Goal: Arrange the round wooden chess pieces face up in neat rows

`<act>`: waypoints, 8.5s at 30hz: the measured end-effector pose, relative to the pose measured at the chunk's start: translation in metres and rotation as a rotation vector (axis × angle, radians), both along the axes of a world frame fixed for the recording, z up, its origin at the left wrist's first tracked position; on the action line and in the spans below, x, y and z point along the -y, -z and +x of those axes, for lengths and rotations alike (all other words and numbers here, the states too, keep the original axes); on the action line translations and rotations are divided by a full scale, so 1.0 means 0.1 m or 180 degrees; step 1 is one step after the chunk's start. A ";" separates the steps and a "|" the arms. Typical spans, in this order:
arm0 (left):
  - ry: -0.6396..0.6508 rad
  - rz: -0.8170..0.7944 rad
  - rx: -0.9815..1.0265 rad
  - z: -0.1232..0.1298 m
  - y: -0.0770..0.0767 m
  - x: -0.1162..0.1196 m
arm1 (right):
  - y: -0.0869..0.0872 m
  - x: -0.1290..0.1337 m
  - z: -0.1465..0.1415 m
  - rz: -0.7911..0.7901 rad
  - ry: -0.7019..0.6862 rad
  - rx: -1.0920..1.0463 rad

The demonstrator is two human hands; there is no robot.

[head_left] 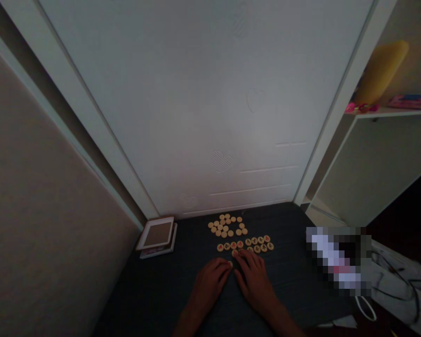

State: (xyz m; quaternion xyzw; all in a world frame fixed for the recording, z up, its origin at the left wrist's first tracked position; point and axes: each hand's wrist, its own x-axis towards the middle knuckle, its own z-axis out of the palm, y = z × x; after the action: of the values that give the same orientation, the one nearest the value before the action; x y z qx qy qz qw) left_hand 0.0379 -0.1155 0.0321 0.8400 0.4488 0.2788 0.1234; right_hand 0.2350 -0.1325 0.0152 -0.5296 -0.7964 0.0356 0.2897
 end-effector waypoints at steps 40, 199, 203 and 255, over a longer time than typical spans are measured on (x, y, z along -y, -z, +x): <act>-0.0230 0.0320 -0.0040 -0.02 0.16 -0.23 | -0.07 0.02 -0.02 -0.0007 0.0071 0.0097; -0.0296 -0.1703 0.2017 0.23 0.01 0.05 | 0.18 0.02 0.02 0.0103 -0.0594 -0.1207; -0.0236 -0.1776 0.2122 0.23 -0.04 0.05 | 0.13 0.03 0.01 0.0150 -0.0563 -0.1237; -0.0126 -0.1918 0.2245 0.25 -0.11 0.11 | 0.06 0.03 0.02 0.0254 -0.0586 -0.1173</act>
State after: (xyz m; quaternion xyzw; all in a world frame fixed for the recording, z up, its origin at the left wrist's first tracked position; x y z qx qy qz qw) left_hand 0.0626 -0.1261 0.0435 0.6119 0.4564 0.4070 0.5017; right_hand 0.2367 -0.1358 0.0090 -0.4272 -0.7757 0.1267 0.4468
